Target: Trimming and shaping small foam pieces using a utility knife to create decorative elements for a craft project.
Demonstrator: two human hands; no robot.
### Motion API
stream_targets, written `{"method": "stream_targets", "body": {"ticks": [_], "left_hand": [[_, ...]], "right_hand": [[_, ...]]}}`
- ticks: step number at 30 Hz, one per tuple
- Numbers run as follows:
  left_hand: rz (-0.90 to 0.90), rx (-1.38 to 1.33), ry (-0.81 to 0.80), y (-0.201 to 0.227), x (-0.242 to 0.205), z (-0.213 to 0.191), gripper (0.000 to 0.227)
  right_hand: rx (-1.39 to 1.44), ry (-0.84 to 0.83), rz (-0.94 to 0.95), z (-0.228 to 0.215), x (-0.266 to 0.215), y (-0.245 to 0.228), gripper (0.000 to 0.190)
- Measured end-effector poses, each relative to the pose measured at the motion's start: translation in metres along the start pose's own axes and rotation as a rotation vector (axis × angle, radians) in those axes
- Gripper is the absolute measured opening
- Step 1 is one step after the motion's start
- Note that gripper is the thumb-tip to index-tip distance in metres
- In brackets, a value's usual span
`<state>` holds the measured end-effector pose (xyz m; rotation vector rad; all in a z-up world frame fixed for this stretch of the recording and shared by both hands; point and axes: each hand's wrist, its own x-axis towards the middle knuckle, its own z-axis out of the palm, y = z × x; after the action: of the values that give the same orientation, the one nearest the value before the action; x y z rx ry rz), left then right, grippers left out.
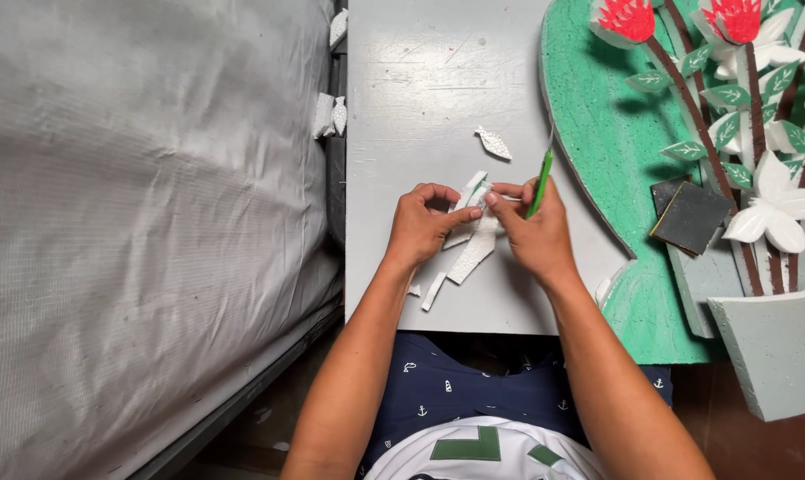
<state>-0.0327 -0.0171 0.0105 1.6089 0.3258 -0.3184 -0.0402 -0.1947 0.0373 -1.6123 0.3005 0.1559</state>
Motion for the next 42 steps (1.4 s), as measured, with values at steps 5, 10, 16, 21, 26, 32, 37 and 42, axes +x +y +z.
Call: {"method": "stream_targets", "body": {"ticks": [5,10,16,21,26,32,37,42], "left_hand": [[-0.047,-0.124,-0.052,-0.017,0.005,0.003,0.046],[-0.156,-0.274,-0.007,-0.004,0.011,-0.002,0.038],[-0.088,-0.220,0.061,0.006,0.031,0.003,0.031],[-0.051,-0.102,0.071,0.016,0.042,0.005,0.028],[-0.018,-0.029,0.080,0.036,0.036,0.000,0.027],[0.013,0.051,0.080,0.026,0.043,-0.004,0.026],[0.058,0.160,0.091,0.025,0.050,-0.012,0.025],[0.158,0.276,0.105,0.017,0.059,-0.015,0.028]], "right_hand": [[0.255,0.035,0.122,0.001,0.007,0.024,0.046],[0.328,0.068,0.116,-0.006,0.009,0.005,0.042],[0.281,0.012,0.042,-0.008,0.021,0.002,0.042],[0.356,-0.007,0.084,-0.010,0.026,0.004,0.044],[0.346,-0.013,0.049,-0.012,0.028,0.004,0.043],[-0.228,0.068,-0.183,-0.029,0.030,-0.010,0.034],[-0.544,0.118,-0.190,-0.037,-0.001,-0.019,0.028],[-0.752,0.165,-0.172,-0.035,-0.014,0.010,0.038]]}}
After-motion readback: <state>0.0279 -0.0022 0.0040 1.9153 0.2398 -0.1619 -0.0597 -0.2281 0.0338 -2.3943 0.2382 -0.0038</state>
